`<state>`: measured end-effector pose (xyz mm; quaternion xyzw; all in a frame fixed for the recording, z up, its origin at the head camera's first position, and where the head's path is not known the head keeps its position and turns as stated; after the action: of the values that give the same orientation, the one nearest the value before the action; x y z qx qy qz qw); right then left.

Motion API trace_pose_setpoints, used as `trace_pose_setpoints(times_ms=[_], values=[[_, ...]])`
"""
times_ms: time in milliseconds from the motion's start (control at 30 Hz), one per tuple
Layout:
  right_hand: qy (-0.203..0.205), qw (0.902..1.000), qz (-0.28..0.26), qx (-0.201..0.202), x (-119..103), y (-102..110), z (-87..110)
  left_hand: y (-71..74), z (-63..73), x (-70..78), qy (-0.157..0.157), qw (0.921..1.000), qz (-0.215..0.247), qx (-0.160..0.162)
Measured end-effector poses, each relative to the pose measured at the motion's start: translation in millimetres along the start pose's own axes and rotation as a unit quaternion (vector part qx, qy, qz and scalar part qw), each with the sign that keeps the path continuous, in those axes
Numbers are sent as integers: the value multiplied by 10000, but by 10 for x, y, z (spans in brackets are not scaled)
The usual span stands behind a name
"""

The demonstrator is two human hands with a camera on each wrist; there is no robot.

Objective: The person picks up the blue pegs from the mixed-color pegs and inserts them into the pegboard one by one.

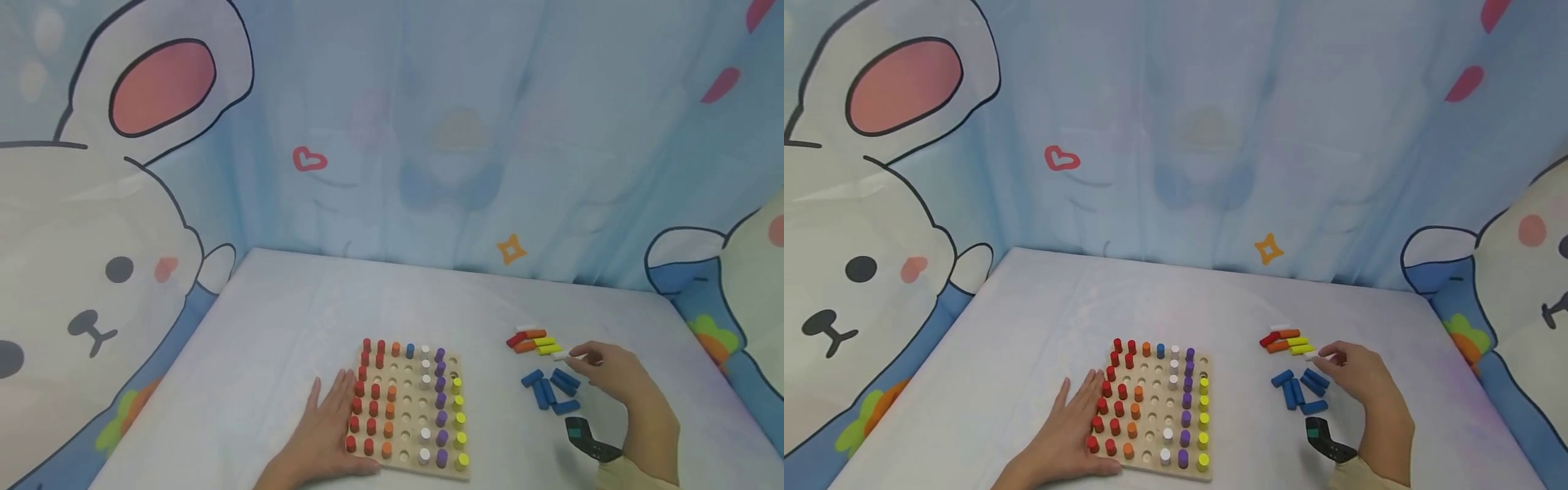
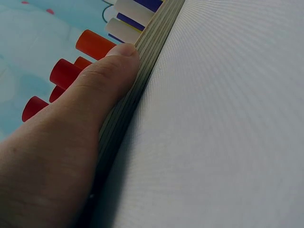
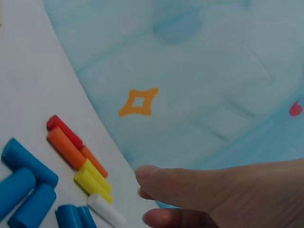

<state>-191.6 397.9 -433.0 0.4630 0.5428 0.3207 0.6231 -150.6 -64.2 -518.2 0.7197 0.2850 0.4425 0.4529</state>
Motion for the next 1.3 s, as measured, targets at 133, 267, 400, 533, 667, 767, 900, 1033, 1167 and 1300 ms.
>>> trace_pose_setpoints(times_ms=[133,267,400,533,667,767,900,1033,1167,1300], values=[[-381,9984,-89,-407,143,-49,-8,-11,10,6,67,10000,1,-62],[-505,9968,-199,-588,218,-107,-8,-10,13,8,48,10000,5,-14],[-632,9952,-284,-688,247,-144,-11,-6,7,2,56,10000,32,1],[-727,9940,-283,-761,254,-176,-14,-7,14,-9,105,9999,81,-58],[-841,9936,-258,-711,233,-200,-13,-18,21,-10,79,9999,118,-63],[-999,9926,-176,-664,214,-217,-12,-23,18,-8,70,9998,154,-61],[-1089,9919,19,-656,193,-247,-13,-25,21,-4,117,9997,210,-89],[-1120,9913,156,-676,175,-265,-8,-19,25,1,64,9998,170,-59],[-1248,9897,211,-672,166,-270,-11,-12,22,3,35,9999,107,-45],[-1459,9867,295,-650,155,-276,-26,-10,17,2,85,9999,115,-69]])
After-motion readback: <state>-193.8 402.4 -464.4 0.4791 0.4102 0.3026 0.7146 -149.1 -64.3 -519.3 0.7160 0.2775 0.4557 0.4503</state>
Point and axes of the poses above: each hand's wrist, its own z-axis away from the middle knuckle, its own y-axis out of the back of the hand, x = y × z, the point moved 3 cm from there along -z, towards the middle knuckle, and after that the axes turned 15 degrees about x, right-handed, at the moved point
